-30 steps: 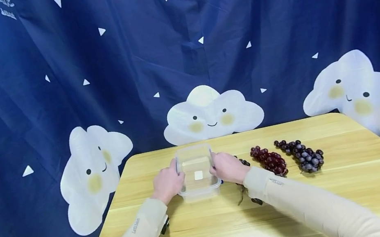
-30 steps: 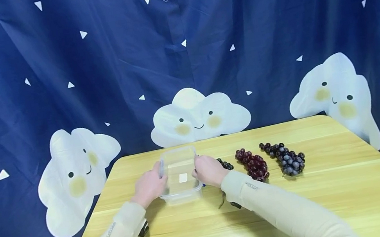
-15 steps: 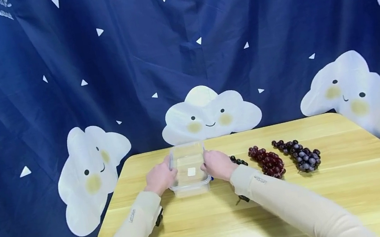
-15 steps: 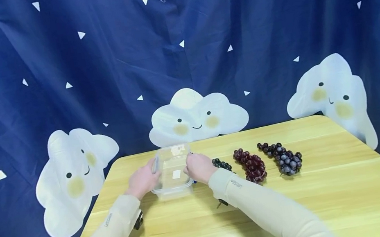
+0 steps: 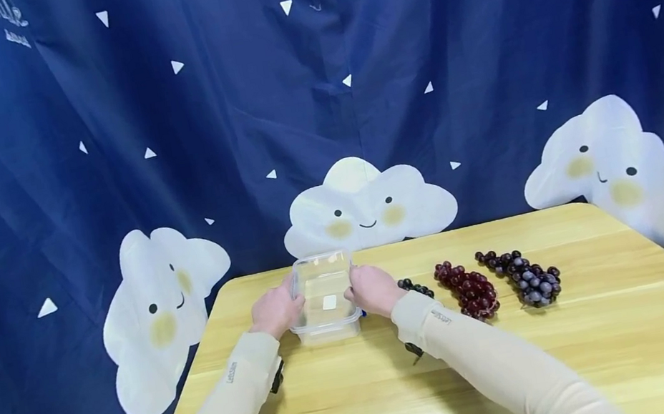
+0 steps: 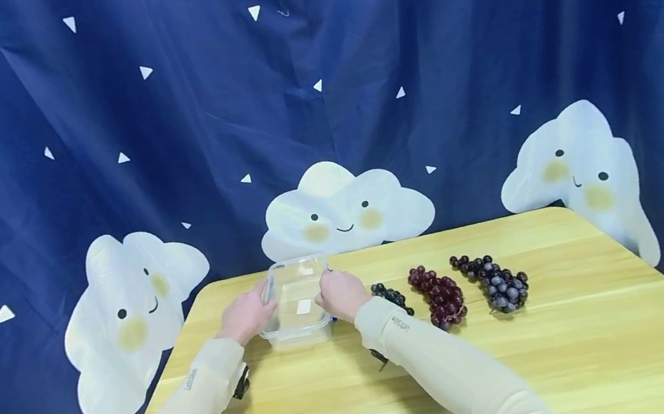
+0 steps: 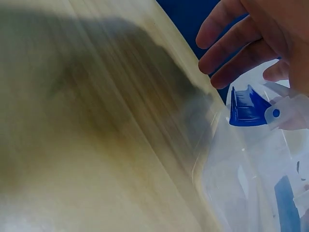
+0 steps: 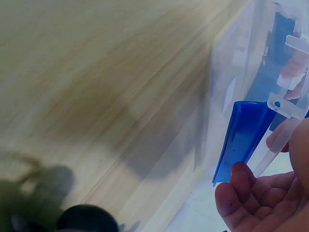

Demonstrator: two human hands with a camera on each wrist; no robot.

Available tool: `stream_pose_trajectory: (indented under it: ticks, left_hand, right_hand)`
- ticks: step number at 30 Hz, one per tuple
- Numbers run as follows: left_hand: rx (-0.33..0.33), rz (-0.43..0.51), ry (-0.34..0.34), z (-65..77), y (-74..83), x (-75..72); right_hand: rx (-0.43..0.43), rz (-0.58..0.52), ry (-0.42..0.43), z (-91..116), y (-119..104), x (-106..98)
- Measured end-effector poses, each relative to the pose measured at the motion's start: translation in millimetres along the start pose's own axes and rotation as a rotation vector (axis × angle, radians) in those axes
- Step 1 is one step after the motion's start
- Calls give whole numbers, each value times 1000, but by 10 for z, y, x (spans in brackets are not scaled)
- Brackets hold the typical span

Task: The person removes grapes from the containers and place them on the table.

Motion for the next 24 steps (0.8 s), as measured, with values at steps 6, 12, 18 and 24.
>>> stream_pose_trajectory:
  ticks: [6,12,18,24]
  left_hand:
    - [27,-6,49,-16,24,-35]
    - [62,14,86,-9,30,-52]
    - [81,50,130,1,57,-120]
    - [144,57,169,61,281,-323]
  right_hand:
    - [16,-1,-28,-26,-4,25]
    - [27,-32,-63,-17,-35,39]
    - [30,-26,-54,46,4,-100]
    - [67,32,-16,154,195,-374]
Point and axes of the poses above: each hand's wrist, its own z-axis away from the middle knuckle, its own x-axis out of the palm, y = z × x, the point moved 9 cm from there along -z, towards the middle knuckle, and after that the axes turned 2 degrees about x, right-handed, at the moved point
